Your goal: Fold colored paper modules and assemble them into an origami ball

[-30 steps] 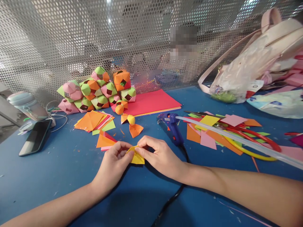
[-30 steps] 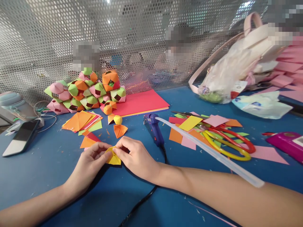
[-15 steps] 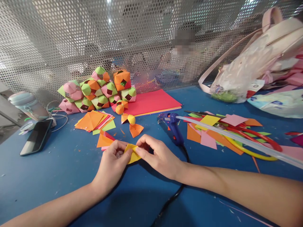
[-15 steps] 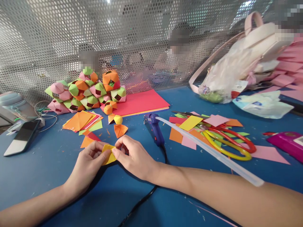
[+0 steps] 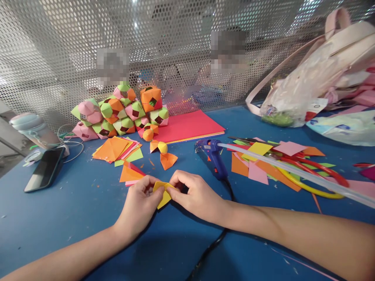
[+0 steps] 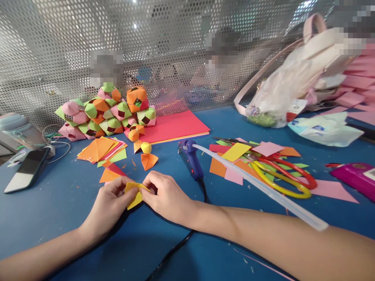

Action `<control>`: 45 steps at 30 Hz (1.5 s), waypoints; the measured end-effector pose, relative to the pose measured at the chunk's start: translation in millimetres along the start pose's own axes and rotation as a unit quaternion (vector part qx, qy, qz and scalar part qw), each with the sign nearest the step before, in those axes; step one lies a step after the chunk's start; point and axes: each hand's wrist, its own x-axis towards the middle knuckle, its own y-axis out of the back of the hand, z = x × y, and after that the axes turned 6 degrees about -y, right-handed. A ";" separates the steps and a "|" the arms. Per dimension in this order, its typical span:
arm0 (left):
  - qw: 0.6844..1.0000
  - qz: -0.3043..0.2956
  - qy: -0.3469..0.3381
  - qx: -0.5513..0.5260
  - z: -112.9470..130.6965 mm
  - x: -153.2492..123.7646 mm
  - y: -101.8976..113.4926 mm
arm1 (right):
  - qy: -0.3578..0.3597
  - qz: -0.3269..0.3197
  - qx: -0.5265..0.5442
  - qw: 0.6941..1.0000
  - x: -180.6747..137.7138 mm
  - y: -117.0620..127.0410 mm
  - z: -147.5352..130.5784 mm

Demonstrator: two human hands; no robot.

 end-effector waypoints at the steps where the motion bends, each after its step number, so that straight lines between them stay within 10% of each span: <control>1: 1.000 0.004 0.000 0.005 -0.3 -0.3 0.0 | -0.005 -0.004 0.004 1.000 -0.1 0.4 -0.5; 45: 1.000 -0.020 0.002 -0.005 0.6 -1.3 -0.6 | 0.027 0.007 -0.027 0.999 0.6 -1.5 -1.2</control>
